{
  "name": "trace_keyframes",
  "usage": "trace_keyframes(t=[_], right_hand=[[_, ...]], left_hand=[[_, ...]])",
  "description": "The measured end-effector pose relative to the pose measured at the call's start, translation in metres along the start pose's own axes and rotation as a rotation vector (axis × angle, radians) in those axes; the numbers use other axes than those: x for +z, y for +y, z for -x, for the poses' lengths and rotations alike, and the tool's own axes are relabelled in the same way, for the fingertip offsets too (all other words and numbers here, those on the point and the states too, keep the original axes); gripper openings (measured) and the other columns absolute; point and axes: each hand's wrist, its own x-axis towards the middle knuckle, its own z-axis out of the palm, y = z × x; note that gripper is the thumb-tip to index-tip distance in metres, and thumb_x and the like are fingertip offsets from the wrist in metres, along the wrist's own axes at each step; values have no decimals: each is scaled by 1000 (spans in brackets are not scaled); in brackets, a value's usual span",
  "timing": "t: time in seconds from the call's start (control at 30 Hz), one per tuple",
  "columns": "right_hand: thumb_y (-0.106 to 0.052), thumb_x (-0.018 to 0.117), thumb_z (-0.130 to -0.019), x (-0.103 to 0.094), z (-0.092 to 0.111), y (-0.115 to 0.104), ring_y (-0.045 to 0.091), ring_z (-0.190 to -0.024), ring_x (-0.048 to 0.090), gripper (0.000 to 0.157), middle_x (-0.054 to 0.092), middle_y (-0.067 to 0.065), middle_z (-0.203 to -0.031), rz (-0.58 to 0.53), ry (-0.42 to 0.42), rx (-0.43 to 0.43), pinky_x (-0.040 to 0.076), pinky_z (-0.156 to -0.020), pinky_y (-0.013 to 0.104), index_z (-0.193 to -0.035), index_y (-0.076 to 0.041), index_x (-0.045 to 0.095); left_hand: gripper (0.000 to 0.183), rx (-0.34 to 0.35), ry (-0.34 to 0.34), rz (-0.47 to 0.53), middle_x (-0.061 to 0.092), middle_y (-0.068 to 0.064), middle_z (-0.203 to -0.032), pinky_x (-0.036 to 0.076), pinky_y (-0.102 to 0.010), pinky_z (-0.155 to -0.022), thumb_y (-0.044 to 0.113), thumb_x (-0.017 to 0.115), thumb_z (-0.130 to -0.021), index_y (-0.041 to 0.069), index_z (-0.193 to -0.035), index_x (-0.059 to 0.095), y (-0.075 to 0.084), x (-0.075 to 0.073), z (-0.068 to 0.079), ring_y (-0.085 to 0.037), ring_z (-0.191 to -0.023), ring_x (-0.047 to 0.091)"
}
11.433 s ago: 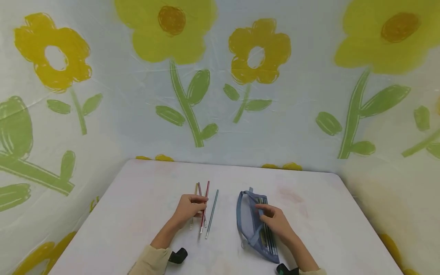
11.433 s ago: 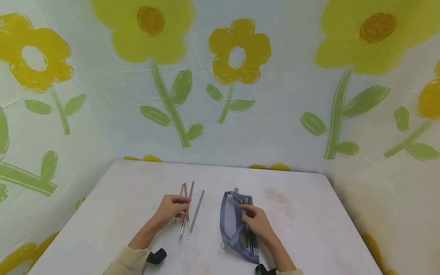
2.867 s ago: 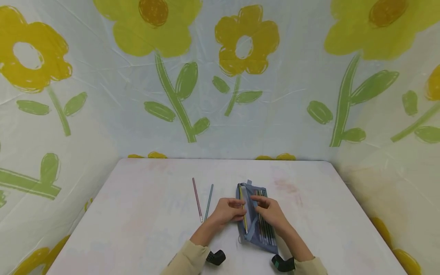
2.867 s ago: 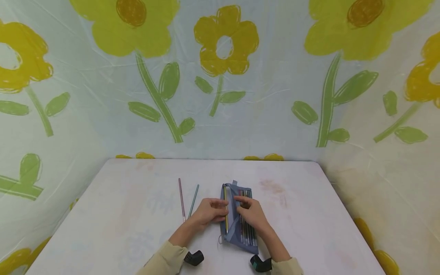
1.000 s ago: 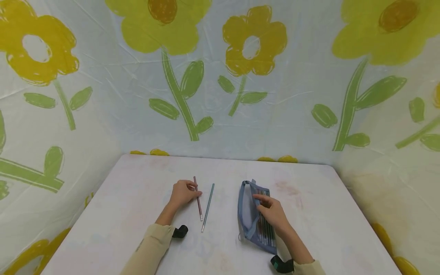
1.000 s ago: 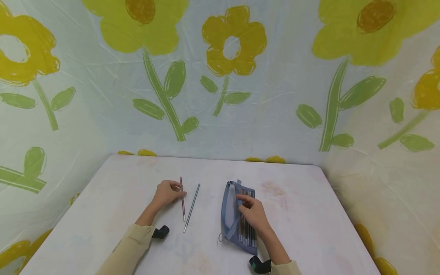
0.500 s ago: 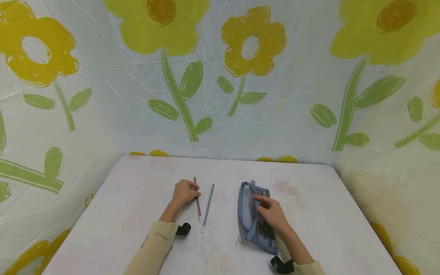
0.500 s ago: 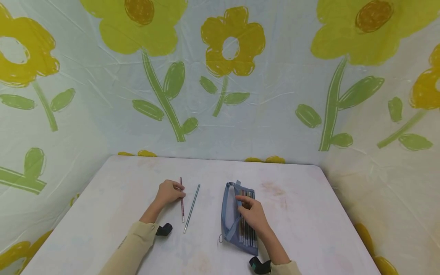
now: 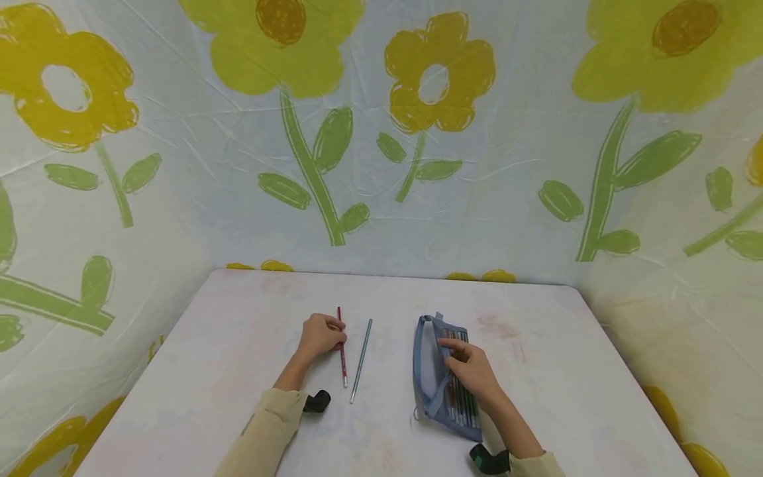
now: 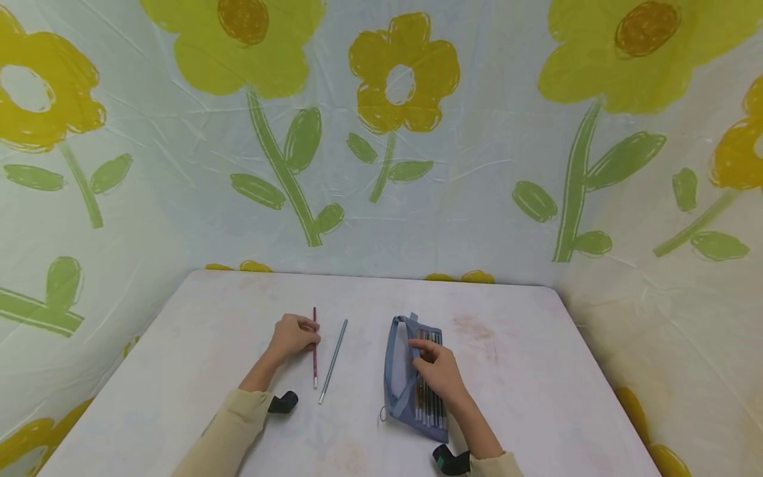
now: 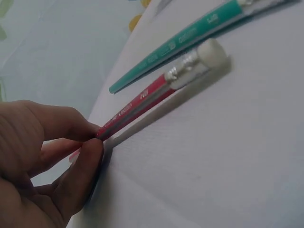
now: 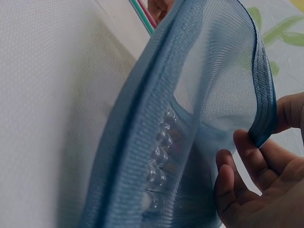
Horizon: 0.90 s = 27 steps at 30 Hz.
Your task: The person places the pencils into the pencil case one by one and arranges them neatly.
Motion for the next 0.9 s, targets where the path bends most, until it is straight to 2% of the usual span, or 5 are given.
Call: trace_keyframes(t=[0.4, 0.67, 0.9], right_hand=[[3, 57, -84, -1, 5, -1, 22, -94, 51, 41, 62, 11, -118, -5, -12, 13, 45, -74, 28, -124, -4, 66], [4, 58, -83, -1, 4, 1, 21, -94, 52, 41, 63, 11, -118, 9, -2, 0, 45, -75, 28, -122, -5, 67], [4, 58, -82, 1, 1, 1, 23, -95, 53, 41, 63, 12, -117, 9, -3, -9, 46, -76, 29, -120, -5, 68]], left_hand=[[15, 58, -15, 83, 67, -4, -73, 54, -27, -51, 4, 77, -74, 2, -89, 75, 11, 9, 19, -13, -53, 62], [20, 103, -98, 185, 66, -6, -76, 57, -29, -55, 2, 76, -77, -4, -95, 73, 33, 20, 31, -14, -59, 64], [22, 115, -139, 210, 65, -6, -78, 57, -28, -57, 3, 77, -77, -4, -97, 73, 44, 31, 38, -15, -62, 65]])
